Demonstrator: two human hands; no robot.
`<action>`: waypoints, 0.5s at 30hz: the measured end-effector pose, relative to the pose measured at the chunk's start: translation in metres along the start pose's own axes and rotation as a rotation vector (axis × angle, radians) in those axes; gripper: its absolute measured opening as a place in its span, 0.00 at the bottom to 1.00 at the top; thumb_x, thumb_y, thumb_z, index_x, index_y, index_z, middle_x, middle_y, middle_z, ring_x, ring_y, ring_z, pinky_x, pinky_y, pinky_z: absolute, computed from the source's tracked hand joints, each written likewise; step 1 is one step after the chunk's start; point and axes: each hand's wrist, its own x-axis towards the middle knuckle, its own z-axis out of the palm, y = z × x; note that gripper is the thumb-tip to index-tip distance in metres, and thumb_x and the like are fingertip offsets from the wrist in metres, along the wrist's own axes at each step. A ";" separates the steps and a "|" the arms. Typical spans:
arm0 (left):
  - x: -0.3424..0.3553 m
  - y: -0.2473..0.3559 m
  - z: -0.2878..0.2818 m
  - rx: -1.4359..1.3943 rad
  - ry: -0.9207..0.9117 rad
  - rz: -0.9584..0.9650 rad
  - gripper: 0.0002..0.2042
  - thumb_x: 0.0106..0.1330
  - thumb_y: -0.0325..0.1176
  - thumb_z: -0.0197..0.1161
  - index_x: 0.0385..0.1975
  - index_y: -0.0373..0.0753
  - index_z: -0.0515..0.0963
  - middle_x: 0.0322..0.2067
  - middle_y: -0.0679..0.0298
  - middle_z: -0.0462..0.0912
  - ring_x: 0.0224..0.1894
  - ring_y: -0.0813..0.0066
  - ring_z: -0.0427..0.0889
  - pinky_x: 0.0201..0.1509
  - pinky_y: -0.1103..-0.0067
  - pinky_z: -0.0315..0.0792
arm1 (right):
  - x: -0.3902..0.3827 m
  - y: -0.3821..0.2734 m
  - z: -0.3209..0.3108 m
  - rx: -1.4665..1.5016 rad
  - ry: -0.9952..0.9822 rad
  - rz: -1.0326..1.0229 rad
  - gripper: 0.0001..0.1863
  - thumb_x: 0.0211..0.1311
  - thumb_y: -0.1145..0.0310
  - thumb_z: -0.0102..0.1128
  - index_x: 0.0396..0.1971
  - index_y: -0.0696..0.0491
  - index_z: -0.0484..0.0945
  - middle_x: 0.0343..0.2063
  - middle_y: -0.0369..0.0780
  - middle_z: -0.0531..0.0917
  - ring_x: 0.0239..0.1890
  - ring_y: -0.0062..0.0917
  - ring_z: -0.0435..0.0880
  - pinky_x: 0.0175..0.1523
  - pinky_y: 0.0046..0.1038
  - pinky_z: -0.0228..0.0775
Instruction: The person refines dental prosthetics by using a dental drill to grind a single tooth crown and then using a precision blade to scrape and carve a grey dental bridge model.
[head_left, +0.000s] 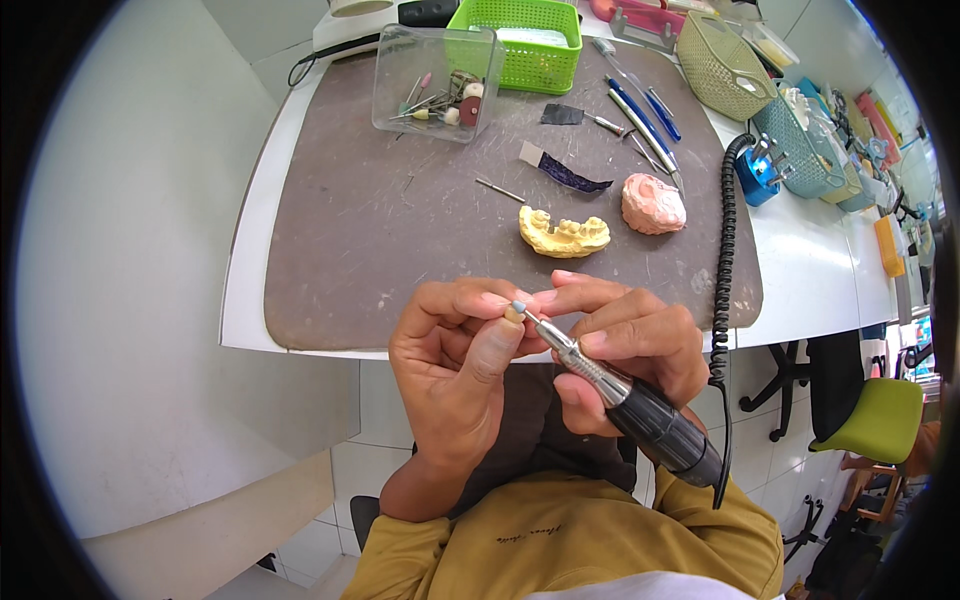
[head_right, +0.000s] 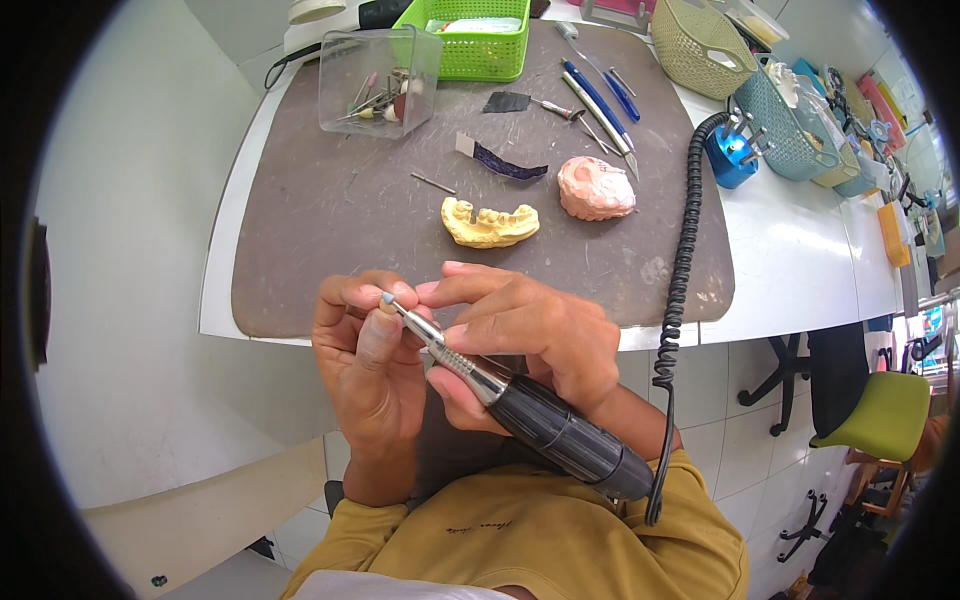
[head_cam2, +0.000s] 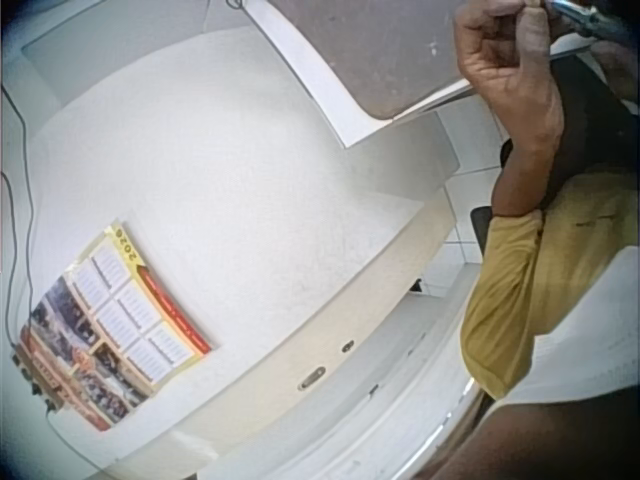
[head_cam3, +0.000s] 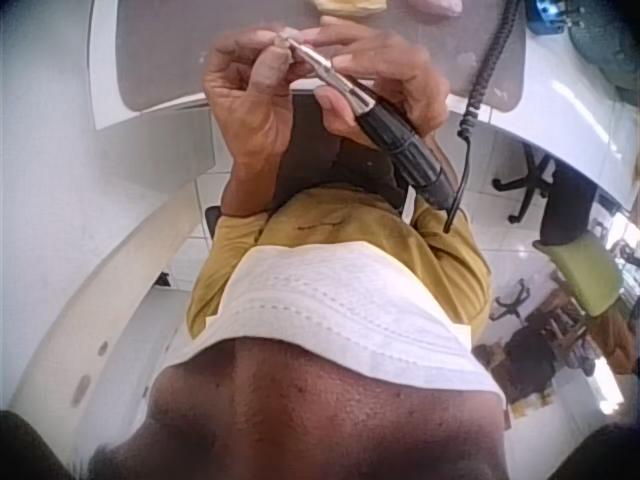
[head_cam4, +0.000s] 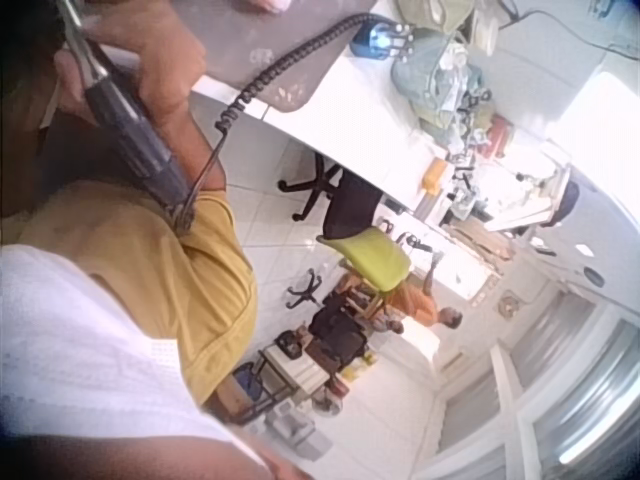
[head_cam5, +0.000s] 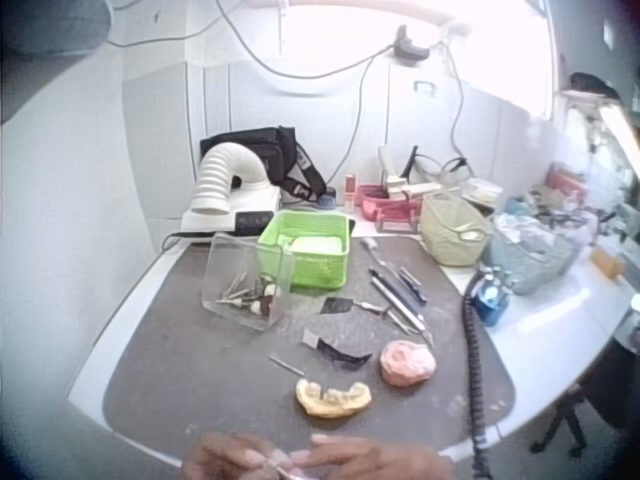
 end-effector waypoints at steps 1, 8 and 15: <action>0.000 0.000 0.000 -0.023 0.019 0.004 0.06 0.64 0.20 0.58 0.38 0.33 0.71 0.38 0.53 0.78 0.38 0.72 0.82 0.44 0.77 0.81 | 0.000 0.000 0.000 -0.002 -0.001 0.001 0.19 0.44 0.76 0.73 0.36 0.56 0.73 0.29 0.42 0.82 0.41 0.42 0.85 0.51 0.45 0.76; 0.000 0.000 -0.001 -0.047 0.035 0.003 0.06 0.63 0.20 0.60 0.37 0.33 0.71 0.38 0.52 0.79 0.39 0.70 0.83 0.43 0.76 0.82 | -0.002 0.000 0.000 0.003 -0.003 -0.001 0.18 0.43 0.76 0.74 0.35 0.56 0.75 0.28 0.41 0.82 0.41 0.42 0.85 0.51 0.45 0.76; 0.000 0.000 0.000 -0.066 0.024 -0.002 0.06 0.62 0.19 0.60 0.37 0.32 0.71 0.38 0.52 0.79 0.38 0.70 0.83 0.43 0.76 0.82 | 0.000 0.000 -0.001 0.011 -0.041 -0.014 0.18 0.43 0.76 0.74 0.35 0.55 0.75 0.28 0.41 0.82 0.42 0.42 0.85 0.51 0.45 0.75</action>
